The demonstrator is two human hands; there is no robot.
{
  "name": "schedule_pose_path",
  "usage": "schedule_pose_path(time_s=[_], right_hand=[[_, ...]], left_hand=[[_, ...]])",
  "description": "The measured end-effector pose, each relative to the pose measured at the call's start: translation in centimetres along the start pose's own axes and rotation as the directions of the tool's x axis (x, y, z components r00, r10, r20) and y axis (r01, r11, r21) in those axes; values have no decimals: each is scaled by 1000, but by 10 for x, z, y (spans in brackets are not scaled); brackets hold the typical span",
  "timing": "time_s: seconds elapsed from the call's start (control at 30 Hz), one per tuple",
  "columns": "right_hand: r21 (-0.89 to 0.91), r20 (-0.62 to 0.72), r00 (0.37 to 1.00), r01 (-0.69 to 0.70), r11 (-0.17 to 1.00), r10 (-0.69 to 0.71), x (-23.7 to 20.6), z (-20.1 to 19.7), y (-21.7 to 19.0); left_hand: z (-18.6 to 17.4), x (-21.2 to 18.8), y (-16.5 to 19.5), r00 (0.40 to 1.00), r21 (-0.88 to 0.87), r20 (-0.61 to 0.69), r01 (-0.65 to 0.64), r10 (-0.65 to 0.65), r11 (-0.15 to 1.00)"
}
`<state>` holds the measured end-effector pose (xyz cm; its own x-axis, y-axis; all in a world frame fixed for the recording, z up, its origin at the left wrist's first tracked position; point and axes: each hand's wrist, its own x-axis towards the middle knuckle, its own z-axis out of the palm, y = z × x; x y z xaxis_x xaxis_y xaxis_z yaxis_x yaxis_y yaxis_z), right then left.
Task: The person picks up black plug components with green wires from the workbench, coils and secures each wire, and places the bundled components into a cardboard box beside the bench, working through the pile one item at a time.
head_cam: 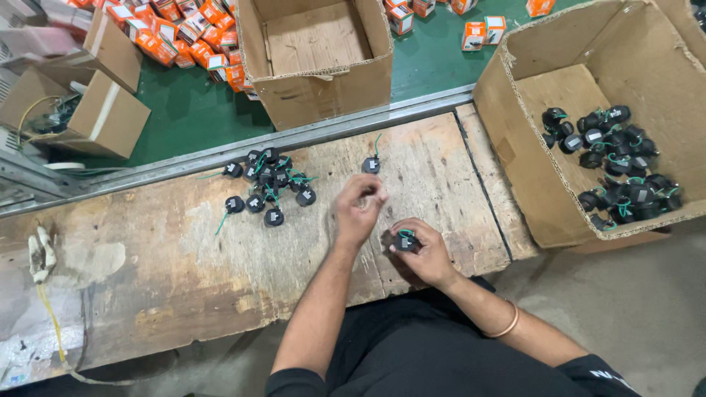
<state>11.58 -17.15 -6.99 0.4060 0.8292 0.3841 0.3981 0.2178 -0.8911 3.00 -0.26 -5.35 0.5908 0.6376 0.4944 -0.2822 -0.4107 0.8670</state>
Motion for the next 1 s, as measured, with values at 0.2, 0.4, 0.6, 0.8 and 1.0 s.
schedule_pose_path(time_s=[0.2, 0.4, 0.6, 0.8, 1.0], right_hand=[[-90, 65, 989, 135, 987, -129, 2, 0, -8], [-27, 109, 985, 139, 990, -136, 4, -1, -13], [241, -36, 976, -201, 949, 216, 2, 4, -9], [115, 34, 992, -124, 986, 121, -4, 4, 11], [191, 42, 981, -196, 962, 191, -7, 5, 25]], left_hand=[[-2, 27, -10, 985, 561, 139, -160, 98, 812], [-4, 30, -15, 976, 577, 213, -93, -39, 811], [-27, 13, -10, 996, 327, 90, -11, -20, 945], [-13, -10, 7, 983, 45, 182, 14, -22, 999], [-1, -13, 36, 931, 120, 285, -272, 230, 955]])
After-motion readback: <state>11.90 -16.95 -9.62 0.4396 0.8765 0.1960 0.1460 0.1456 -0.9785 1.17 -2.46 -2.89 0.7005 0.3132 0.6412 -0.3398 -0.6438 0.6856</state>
